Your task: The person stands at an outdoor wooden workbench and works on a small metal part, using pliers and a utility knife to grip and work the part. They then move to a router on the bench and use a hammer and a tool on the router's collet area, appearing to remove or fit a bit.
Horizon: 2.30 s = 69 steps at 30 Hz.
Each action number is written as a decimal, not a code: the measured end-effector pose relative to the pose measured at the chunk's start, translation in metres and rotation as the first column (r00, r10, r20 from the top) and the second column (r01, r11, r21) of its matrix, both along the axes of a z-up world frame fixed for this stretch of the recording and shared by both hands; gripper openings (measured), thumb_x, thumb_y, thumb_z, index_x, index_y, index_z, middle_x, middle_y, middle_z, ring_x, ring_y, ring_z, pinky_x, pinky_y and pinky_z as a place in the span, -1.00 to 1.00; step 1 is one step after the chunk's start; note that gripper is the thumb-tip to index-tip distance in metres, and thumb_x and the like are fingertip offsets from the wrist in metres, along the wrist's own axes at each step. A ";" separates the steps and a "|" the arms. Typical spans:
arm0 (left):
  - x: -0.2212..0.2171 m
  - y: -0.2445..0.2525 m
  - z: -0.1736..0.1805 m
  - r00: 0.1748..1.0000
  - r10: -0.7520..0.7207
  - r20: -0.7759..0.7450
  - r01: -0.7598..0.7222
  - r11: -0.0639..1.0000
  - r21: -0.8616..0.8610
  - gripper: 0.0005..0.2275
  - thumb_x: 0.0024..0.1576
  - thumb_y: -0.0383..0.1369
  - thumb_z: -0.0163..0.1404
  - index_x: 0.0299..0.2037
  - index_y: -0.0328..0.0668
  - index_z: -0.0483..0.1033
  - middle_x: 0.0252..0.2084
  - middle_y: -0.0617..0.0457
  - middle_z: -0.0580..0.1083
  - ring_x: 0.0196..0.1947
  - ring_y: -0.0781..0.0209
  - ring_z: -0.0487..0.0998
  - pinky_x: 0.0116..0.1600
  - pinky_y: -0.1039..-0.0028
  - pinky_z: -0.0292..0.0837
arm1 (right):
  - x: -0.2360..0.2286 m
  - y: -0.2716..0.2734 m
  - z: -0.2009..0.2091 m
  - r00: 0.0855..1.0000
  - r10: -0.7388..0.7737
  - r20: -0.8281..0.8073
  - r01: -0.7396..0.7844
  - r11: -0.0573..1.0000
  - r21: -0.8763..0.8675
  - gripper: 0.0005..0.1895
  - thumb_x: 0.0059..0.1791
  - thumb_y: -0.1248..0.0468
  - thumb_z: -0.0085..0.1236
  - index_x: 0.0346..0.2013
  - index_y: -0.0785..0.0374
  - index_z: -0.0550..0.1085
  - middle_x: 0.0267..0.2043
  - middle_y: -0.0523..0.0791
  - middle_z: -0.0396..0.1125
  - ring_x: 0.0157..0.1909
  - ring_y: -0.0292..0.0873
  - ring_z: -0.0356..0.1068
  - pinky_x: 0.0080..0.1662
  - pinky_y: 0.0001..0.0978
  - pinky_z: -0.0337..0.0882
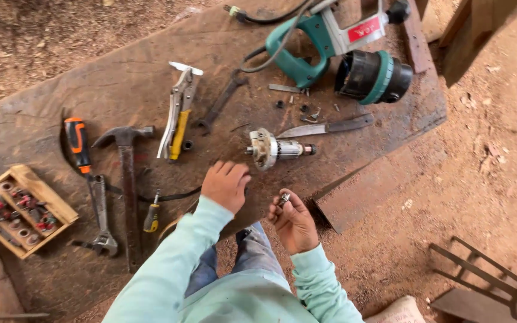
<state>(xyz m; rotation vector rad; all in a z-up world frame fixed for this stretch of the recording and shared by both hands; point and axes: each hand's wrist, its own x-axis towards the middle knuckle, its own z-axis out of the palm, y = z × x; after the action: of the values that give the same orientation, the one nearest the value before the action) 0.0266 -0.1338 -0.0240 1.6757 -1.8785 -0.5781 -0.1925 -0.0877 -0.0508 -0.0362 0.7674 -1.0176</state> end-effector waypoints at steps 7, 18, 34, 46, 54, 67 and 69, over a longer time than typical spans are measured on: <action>-0.034 0.042 0.069 0.830 0.166 -0.532 -0.114 0.985 0.129 -0.88 0.05 -0.47 0.19 -0.25 -0.24 0.55 -0.29 -0.07 0.57 -0.27 -0.05 0.62 -0.18 0.30 0.53 | -0.001 0.005 -0.014 0.985 -0.024 0.170 0.030 0.999 -0.030 -0.69 0.04 0.31 0.22 0.08 0.21 0.43 -0.01 -0.06 0.39 0.00 -0.10 0.41 0.05 -0.25 0.43; -0.038 0.051 0.073 0.854 0.190 -0.484 -0.167 0.982 0.090 -0.89 0.05 -0.50 0.17 -0.25 -0.27 0.53 -0.32 -0.09 0.55 -0.32 -0.06 0.59 -0.22 0.29 0.49 | 0.001 0.008 -0.002 0.999 -0.015 -0.048 0.009 0.992 -0.125 -0.72 0.06 0.31 0.20 0.04 0.33 0.46 0.00 0.00 0.43 0.00 -0.12 0.45 0.03 -0.28 0.44; -0.044 0.057 0.076 0.828 0.222 -0.514 -0.199 0.975 0.101 -0.91 0.06 -0.51 0.15 -0.29 -0.31 0.51 -0.37 -0.09 0.52 -0.38 -0.06 0.58 -0.28 0.32 0.47 | 0.010 0.010 0.001 0.957 -0.083 -0.276 -0.005 0.953 -0.303 -0.70 0.05 0.29 0.27 -0.01 0.42 0.49 -0.10 -0.01 0.45 -0.08 -0.17 0.46 0.02 -0.35 0.48; -0.046 0.066 0.055 0.892 0.150 -0.426 -0.218 0.969 -0.116 -0.80 0.06 -0.58 0.16 -0.15 -0.29 0.47 -0.25 -0.11 0.51 -0.27 -0.11 0.54 -0.17 0.24 0.48 | 0.037 0.001 0.041 0.985 -0.070 -0.156 0.038 0.980 -0.197 -0.61 -0.01 0.31 0.19 0.12 0.33 0.49 -0.05 -0.01 0.47 -0.02 -0.13 0.47 0.05 -0.32 0.47; -0.028 0.087 0.038 0.995 0.056 -0.078 -0.069 0.983 -0.170 -0.65 0.03 -0.46 0.18 0.05 -0.26 0.48 -0.03 -0.07 0.51 -0.11 -0.06 0.51 -0.02 0.21 0.43 | 0.028 0.016 0.028 0.913 0.041 -0.407 -0.095 0.989 -0.111 -0.80 0.08 0.41 0.09 -0.01 0.40 0.49 -0.04 -0.01 0.48 -0.02 -0.13 0.49 0.09 -0.28 0.51; 0.005 0.127 -0.005 0.934 0.131 0.332 -0.180 0.976 0.119 -0.41 0.04 -0.20 0.16 0.23 -0.37 0.30 0.06 -0.30 0.37 0.00 -0.28 0.43 0.09 0.06 0.37 | 0.033 -0.006 0.010 0.011 -0.499 -0.867 -0.630 0.670 -0.393 -0.70 -0.16 0.32 0.40 -0.14 0.09 0.60 -0.11 -0.22 0.49 0.05 -0.07 0.35 0.17 -0.23 0.25; -0.001 0.124 0.006 0.968 0.140 0.206 -0.163 0.982 0.099 -0.42 0.08 -0.21 0.13 0.25 -0.41 0.27 0.09 -0.34 0.36 0.01 -0.29 0.44 0.07 0.10 0.41 | 0.034 -0.006 0.008 -0.003 -0.497 -0.868 -0.633 0.673 -0.384 -0.73 -0.15 0.29 0.39 -0.16 0.07 0.60 -0.12 -0.24 0.49 0.05 -0.10 0.36 0.18 -0.23 0.23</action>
<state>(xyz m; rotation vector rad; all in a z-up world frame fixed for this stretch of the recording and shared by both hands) 0.0255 -0.0095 -0.0180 1.9978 -1.8605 -0.4795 -0.1587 -0.0934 -0.0431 -1.8860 1.6029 -0.9907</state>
